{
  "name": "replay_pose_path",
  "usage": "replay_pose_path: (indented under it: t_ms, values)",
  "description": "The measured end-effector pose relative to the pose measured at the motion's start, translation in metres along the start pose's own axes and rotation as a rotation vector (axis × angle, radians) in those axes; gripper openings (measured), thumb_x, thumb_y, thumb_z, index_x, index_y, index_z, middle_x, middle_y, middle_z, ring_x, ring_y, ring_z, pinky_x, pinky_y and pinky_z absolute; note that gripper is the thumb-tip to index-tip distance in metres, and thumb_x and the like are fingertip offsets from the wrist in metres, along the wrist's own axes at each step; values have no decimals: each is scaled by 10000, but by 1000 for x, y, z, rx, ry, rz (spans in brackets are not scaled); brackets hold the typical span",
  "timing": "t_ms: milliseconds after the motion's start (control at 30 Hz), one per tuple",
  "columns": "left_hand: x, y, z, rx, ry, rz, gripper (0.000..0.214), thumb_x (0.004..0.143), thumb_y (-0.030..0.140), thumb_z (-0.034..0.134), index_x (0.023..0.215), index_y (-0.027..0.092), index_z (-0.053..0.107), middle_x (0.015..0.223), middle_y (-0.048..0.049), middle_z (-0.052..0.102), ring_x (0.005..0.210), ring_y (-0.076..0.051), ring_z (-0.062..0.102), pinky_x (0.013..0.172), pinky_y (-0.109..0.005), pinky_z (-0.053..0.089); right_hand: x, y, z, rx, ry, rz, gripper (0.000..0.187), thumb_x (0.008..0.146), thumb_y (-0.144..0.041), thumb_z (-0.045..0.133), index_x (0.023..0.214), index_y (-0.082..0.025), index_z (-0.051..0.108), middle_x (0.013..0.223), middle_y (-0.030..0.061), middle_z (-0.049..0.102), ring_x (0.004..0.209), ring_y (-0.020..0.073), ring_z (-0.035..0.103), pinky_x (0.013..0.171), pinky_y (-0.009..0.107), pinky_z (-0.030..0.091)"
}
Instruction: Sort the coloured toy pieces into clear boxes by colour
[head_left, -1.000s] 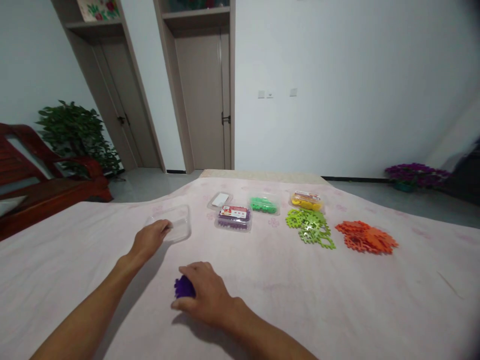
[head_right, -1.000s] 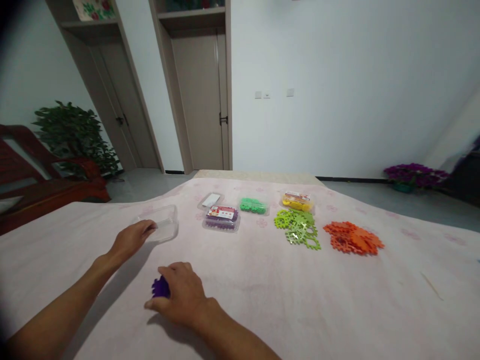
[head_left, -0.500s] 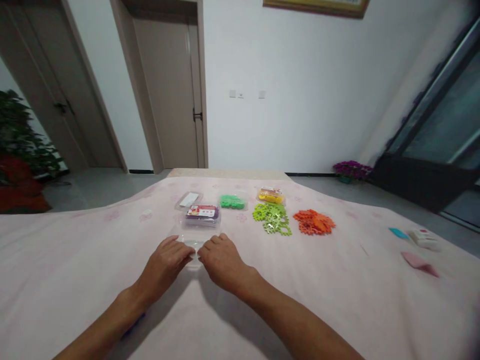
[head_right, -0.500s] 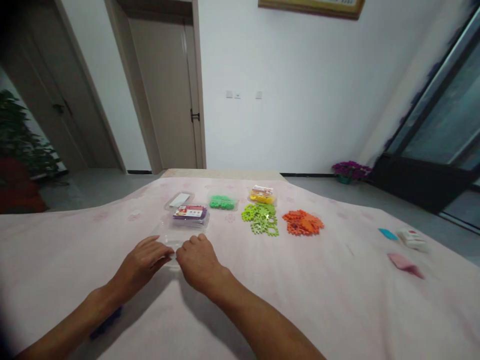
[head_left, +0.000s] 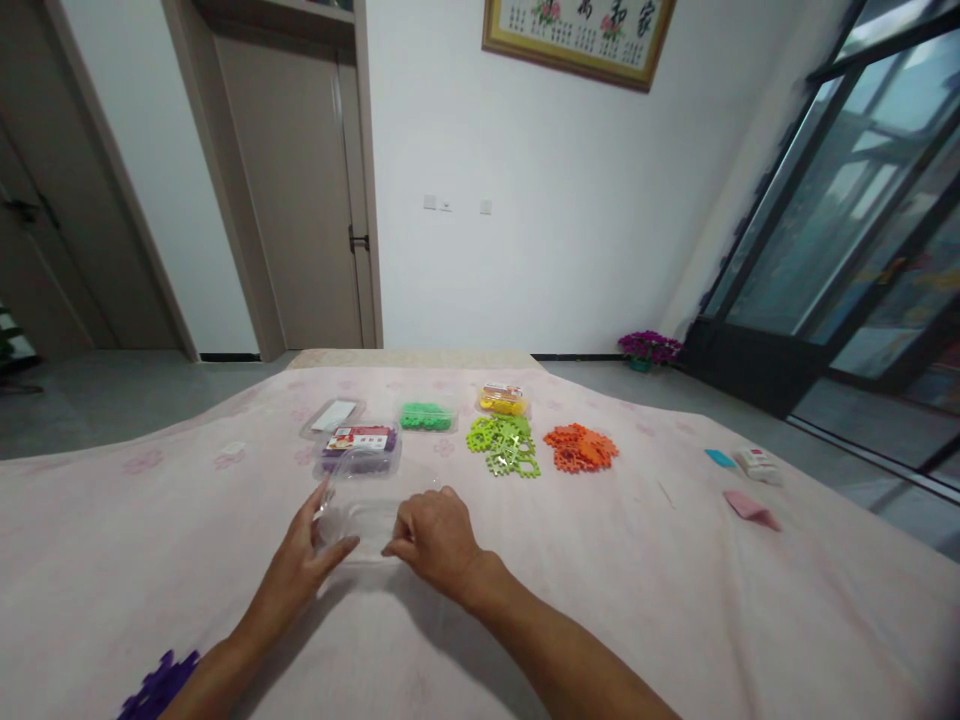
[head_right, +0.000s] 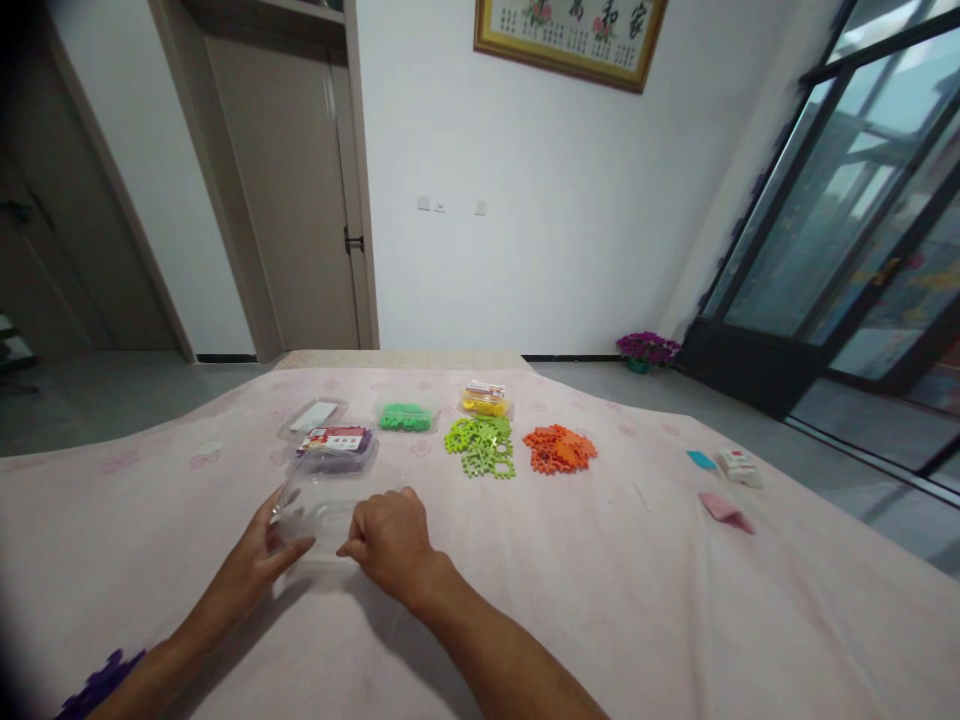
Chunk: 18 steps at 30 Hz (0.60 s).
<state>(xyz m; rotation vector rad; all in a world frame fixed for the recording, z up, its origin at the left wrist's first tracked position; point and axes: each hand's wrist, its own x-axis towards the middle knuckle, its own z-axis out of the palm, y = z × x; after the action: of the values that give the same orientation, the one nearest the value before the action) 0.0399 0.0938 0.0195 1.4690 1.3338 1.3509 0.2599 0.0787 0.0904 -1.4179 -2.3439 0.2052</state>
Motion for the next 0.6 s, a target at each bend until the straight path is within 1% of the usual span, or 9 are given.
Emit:
replay_pose_path:
  t_ms: [67, 133, 200, 267, 300, 367, 467, 533, 600]
  values:
    - [-2, 1, 3, -11, -31, -81, 739, 675, 480, 785, 1330, 216, 570, 1288, -136, 621, 1100, -301, 644, 920, -457, 545, 0, 1, -1, 80, 118, -10, 283, 879, -467, 704, 750, -215, 695, 815, -2, 746, 822, 159, 645, 780, 305, 329]
    - [-2, 2, 2, 11, -44, -136, 661, 683, 508, 761, 1249, 196, 624, 1228, -138, 649, 1049, -288, 662, 869, -418, 561, 0, 6, -4, 172, 301, 4, 242, 894, -426, 699, 764, -222, 703, 826, -10, 748, 829, 154, 649, 804, 306, 336]
    - [-1, 3, -1, 60, -51, -169, 610, 737, 540, 695, 1231, 186, 636, 1171, -138, 669, 1003, -274, 674, 821, -390, 565, -1, 17, -9, 258, 495, 59, 172, 900, -363, 699, 796, -226, 709, 844, -10, 754, 834, 157, 656, 840, 311, 350]
    - [0, 5, -6, 150, -61, -157, 563, 805, 562, 606, 1218, 181, 645, 1132, -133, 676, 947, -260, 680, 798, -383, 557, -3, 34, -13, 320, 630, 121, 102, 910, -311, 677, 859, -233, 719, 875, -2, 762, 840, 167, 667, 861, 318, 371]
    - [0, 6, -8, 210, -68, -121, 534, 833, 567, 565, 1195, 185, 656, 1127, -126, 676, 932, -255, 678, 807, -385, 548, -4, 44, -15, 332, 668, 146, 82, 912, -295, 666, 894, -237, 722, 892, 2, 765, 845, 173, 672, 862, 321, 383]
    - [0, 8, -11, 344, -89, -15, 461, 871, 561, 508, 1103, 205, 685, 1110, -103, 680, 931, -247, 666, 850, -383, 520, -9, 66, -16, 304, 677, 169, 76, 908, -279, 659, 920, -241, 723, 908, 8, 766, 852, 186, 675, 851, 327, 397]
    - [-1, 10, -18, 530, -121, 94, 374, 910, 520, 442, 944, 232, 678, 1000, -64, 701, 915, -236, 654, 855, -355, 486, -22, 95, -16, 190, 603, 156, 61, 898, -258, 664, 898, -238, 722, 912, 10, 765, 868, 200, 672, 849, 339, 390]
    - [-2, 9, -28, 631, -87, 112, 356, 926, 488, 401, 897, 234, 649, 953, -61, 703, 902, -237, 652, 838, -347, 477, -33, 109, -14, 120, 545, 129, 55, 896, -250, 667, 885, -236, 719, 908, 12, 761, 874, 204, 663, 848, 344, 379]
    - [0, 4, -43, 727, -11, 106, 348, 935, 461, 372, 914, 228, 629, 962, -74, 701, 922, -249, 649, 841, -357, 470, -44, 117, -11, 67, 482, 81, 60, 902, -254, 662, 876, -232, 712, 879, 15, 750, 853, 200, 648, 832, 343, 373]
